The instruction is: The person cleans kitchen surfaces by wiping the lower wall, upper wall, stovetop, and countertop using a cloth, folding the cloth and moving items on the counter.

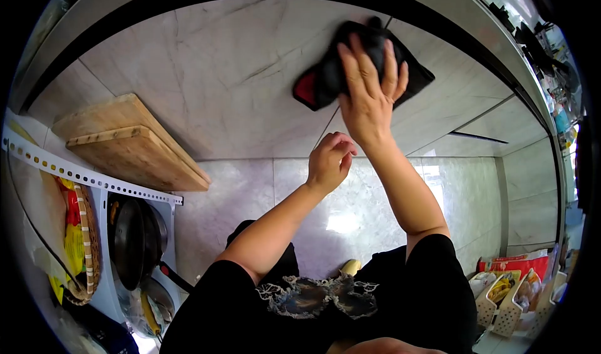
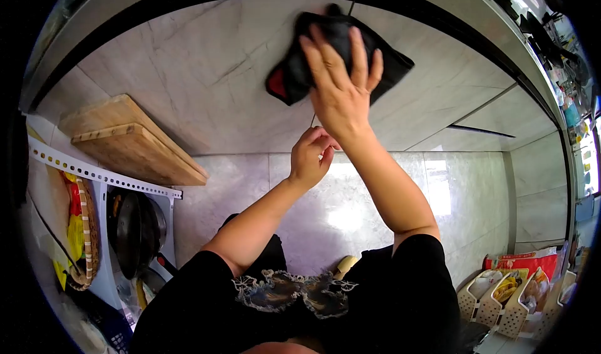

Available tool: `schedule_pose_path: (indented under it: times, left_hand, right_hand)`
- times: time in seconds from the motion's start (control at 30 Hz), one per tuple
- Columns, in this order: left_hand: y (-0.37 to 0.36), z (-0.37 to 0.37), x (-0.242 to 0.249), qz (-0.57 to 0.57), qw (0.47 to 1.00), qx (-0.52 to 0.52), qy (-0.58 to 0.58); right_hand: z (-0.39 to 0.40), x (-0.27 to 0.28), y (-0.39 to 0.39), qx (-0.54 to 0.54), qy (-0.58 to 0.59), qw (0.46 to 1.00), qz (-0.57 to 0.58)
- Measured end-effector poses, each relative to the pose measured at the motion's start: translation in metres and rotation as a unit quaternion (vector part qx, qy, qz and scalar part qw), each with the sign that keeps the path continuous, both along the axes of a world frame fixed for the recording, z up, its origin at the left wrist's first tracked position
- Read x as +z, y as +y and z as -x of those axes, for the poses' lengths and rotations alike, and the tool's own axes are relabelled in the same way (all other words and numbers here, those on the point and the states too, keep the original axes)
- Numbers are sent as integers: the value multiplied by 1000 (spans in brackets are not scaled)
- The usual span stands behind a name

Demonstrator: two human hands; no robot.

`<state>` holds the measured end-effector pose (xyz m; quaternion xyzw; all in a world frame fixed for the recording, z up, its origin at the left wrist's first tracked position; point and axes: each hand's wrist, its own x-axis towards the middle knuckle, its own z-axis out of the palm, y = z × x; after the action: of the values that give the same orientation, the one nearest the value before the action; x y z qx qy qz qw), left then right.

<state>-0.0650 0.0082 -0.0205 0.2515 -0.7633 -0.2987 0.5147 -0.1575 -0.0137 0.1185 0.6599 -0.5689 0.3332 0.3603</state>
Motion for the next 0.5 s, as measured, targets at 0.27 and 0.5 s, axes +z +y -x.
schedule_pose_path:
  times: [0.27,0.5]
  left_hand:
    - [-5,0,1,17,999,35,18]
    - [-8,-4,-1,12,1000,-2,8]
  right_hand:
    - [-33,17,-9,-3,-15,1000,23]
    - [43,-8,11,-49,-23,998,36]
